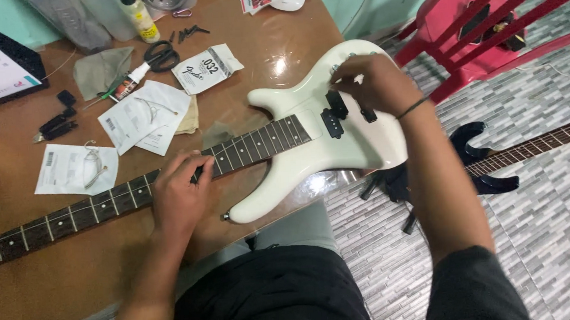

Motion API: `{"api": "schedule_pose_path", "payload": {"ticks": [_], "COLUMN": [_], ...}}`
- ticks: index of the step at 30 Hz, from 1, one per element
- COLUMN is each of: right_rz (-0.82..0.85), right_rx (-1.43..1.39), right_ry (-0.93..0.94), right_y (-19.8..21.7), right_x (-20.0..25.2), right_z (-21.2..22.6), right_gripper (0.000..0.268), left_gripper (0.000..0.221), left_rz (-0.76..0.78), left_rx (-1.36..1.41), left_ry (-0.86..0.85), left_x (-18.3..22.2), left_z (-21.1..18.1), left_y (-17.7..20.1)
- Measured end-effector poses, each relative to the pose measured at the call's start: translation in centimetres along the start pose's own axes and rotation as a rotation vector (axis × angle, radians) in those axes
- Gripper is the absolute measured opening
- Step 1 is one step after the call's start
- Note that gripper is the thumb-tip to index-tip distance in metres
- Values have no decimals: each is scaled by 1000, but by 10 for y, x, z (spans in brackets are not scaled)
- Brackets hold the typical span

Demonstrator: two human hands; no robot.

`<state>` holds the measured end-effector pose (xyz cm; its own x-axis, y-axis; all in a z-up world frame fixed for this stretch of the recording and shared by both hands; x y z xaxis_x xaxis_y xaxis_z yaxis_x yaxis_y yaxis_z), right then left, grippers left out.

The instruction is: Restringing and tuning a bass guitar on a workbench using a string winder.

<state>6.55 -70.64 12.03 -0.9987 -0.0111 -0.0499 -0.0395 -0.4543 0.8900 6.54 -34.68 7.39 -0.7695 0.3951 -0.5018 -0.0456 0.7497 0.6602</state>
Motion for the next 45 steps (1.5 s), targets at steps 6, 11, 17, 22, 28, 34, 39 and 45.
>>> {"api": "schedule_pose_path", "payload": {"ticks": [6, 11, 17, 22, 28, 34, 39, 45], "right_rz": [20, -2, -1, 40, -177, -376, -342, -302], "right_rx": [166, 90, 106, 172, 490, 375, 321, 310], "right_ry": [-98, -104, -159, -195, -147, -151, -64, 24], "right_y": [35, 33, 29, 20, -25, -45, -56, -50], "right_x": [14, 18, 23, 32, 42, 47, 44, 47], "right_z": [-39, -65, -67, -57, -64, -4, 7, 25], "right_gripper": [14, 14, 14, 15, 15, 7, 11, 11], "left_gripper": [6, 6, 7, 6, 7, 7, 7, 7], "left_rz": [10, -9, 4, 12, -24, -24, -43, -19], "left_rx": [-40, -69, -74, -46, -120, -96, -121, -127], "left_ry": [-11, -39, -22, -31, -72, -93, -104, -91], "left_x": [-4, 1, -3, -2, 0, -6, 1, -8], "left_z": [-6, -1, -5, -5, -6, -16, -11, -22], "left_y": [1, -3, -1, -3, -3, 0, -3, 2]}}
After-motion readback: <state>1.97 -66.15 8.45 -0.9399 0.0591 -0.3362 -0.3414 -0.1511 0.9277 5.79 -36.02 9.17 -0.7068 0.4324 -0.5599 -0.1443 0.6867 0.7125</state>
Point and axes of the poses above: each hand's wrist, its own x-axis away from the middle knuckle, its own y-axis out of the back of the hand, z = x × y, the point moved 9 cm from there along -x, towards the middle knuckle, and after that the axes turned 1 degree about z, right-handed, at the moved point
